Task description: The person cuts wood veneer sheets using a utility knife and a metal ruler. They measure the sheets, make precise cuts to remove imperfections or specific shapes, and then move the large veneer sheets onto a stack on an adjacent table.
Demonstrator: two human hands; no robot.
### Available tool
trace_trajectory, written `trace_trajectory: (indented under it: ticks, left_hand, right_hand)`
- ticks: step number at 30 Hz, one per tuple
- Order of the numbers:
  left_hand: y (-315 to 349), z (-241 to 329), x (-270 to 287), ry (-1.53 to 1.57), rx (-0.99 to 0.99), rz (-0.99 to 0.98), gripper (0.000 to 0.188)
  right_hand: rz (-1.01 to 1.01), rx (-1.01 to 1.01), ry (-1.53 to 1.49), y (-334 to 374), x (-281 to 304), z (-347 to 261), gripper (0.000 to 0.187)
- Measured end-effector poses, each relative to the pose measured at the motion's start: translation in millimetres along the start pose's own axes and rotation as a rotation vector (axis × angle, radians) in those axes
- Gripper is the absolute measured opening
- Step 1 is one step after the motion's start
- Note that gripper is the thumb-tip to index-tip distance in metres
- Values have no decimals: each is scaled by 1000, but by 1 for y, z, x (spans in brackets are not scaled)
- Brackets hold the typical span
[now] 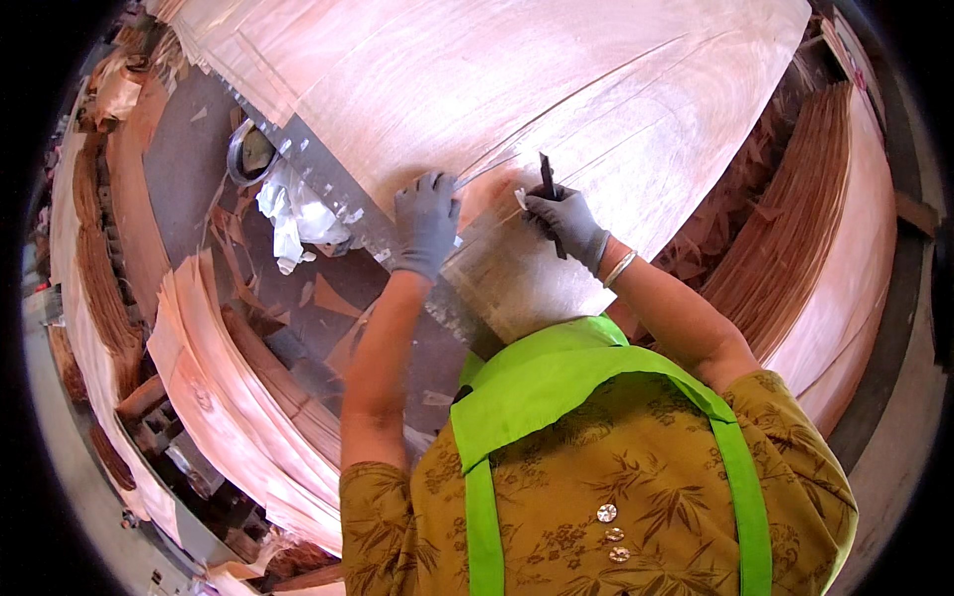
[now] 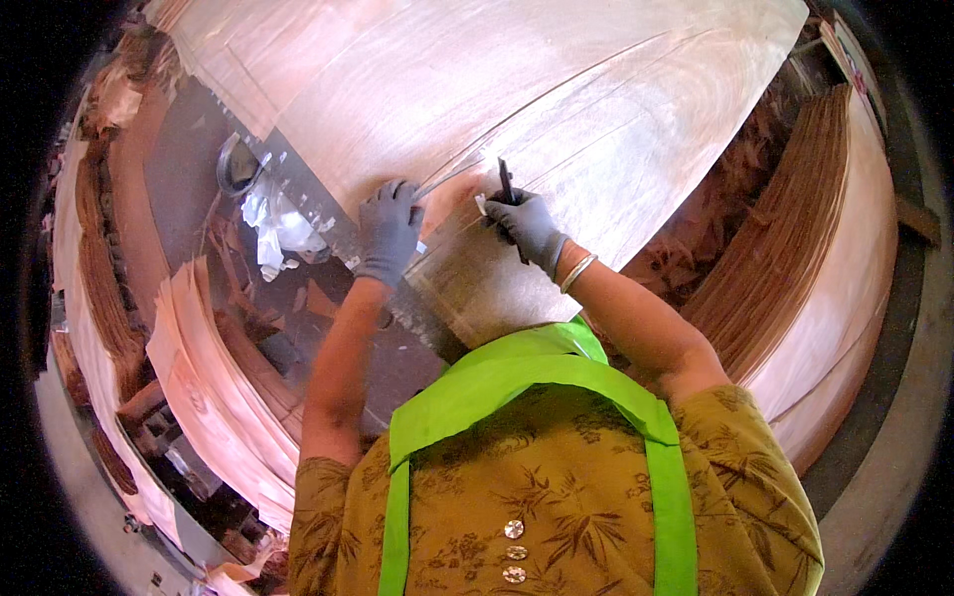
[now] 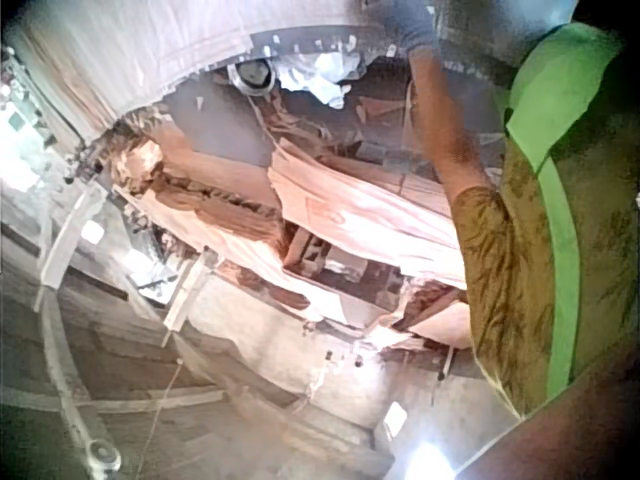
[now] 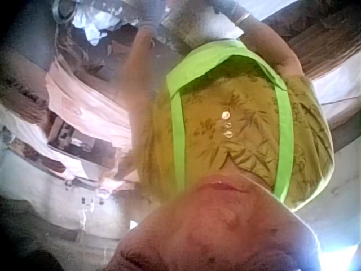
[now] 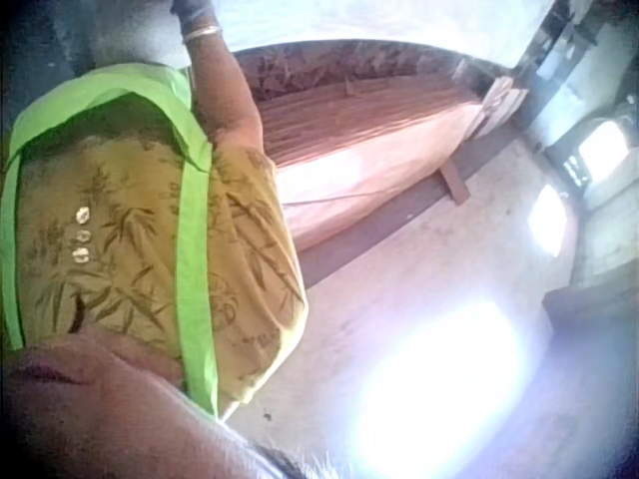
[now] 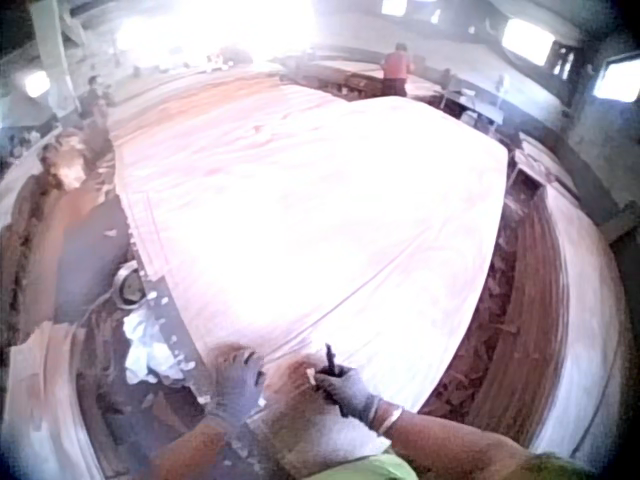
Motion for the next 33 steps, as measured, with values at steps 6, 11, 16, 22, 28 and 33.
trace_trajectory:
  ticks: [6, 11, 16, 22, 28, 33]
  left_hand:
    - [-22, 3, -26, -71, -112, 37, 13]
    - [-25, 9, -26, -116, -220, 97, 11]
    - [-25, 7, -29, -100, -214, 104, 9]
    - [-26, 4, -29, -63, -189, 142, 4]
    - [-24, 3, -33, -47, -193, 129, 2]
    - [-22, 9, -32, -28, -200, 43, 13]
  right_hand:
    - [34, -17, 36, -6, 10, 6, 24]
    - [30, -46, 68, -4, 10, 2, 22]
    - [27, -52, 64, -8, 11, 4, 23]
    - [19, -68, 27, -17, 14, 10, 22]
    - [-6, -49, -3, -13, 12, 6, 21]
    - [-9, -41, -33, -16, 15, 8, 19]
Point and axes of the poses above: each hand's wrist, its own y-axis away from the middle knuckle, its own x-axis out of the back of the hand, z = x × y, the point moved 8 cm from there along -y, towards the middle knuckle, and after that the axes turned 15 degrees about -x, right-handed, at the moved point
